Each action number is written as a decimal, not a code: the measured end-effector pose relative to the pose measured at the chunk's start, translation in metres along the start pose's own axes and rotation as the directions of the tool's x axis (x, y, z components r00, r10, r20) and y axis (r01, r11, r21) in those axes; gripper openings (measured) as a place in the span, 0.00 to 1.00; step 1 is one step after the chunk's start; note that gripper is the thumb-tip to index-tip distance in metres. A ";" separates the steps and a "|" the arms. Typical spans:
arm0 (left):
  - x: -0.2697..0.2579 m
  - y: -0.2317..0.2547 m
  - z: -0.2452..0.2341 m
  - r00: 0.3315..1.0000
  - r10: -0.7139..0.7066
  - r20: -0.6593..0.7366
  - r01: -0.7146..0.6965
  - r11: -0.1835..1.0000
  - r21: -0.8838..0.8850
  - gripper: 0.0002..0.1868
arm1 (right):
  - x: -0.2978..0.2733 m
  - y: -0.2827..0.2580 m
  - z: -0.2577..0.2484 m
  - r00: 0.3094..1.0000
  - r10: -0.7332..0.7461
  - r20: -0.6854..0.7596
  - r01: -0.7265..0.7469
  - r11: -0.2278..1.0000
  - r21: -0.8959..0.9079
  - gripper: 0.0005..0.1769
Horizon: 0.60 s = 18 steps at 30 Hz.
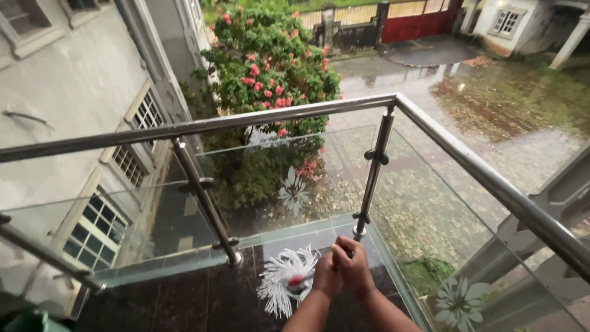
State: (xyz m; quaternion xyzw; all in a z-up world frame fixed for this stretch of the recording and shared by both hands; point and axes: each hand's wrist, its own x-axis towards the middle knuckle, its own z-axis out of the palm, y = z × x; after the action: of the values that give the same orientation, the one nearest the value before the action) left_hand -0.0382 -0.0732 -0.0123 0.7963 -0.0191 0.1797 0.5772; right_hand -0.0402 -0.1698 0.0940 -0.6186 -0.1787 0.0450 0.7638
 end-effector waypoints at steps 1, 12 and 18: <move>0.003 -0.001 0.001 1.000 0.008 0.005 -0.008 1.000 0.001 0.12 | 0.007 -0.008 0.003 1.000 -0.008 -0.005 0.008 1.000 0.001 0.16; 0.001 -0.036 0.006 0.996 -0.060 -0.072 0.050 0.991 -0.122 0.14 | 0.026 -0.034 0.032 0.997 0.064 0.043 -0.051 0.969 -0.241 0.20; 0.010 -0.018 0.012 0.993 0.111 -0.030 -0.114 0.918 -0.379 0.18 | -0.001 -0.032 0.022 0.990 -0.090 0.107 0.116 0.955 -0.273 0.19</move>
State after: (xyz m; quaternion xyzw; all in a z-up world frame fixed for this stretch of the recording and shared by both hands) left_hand -0.0218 -0.0769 -0.0290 0.6662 -0.0970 0.2089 0.7093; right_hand -0.0538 -0.1567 0.1282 -0.7070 -0.2508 0.0082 0.6613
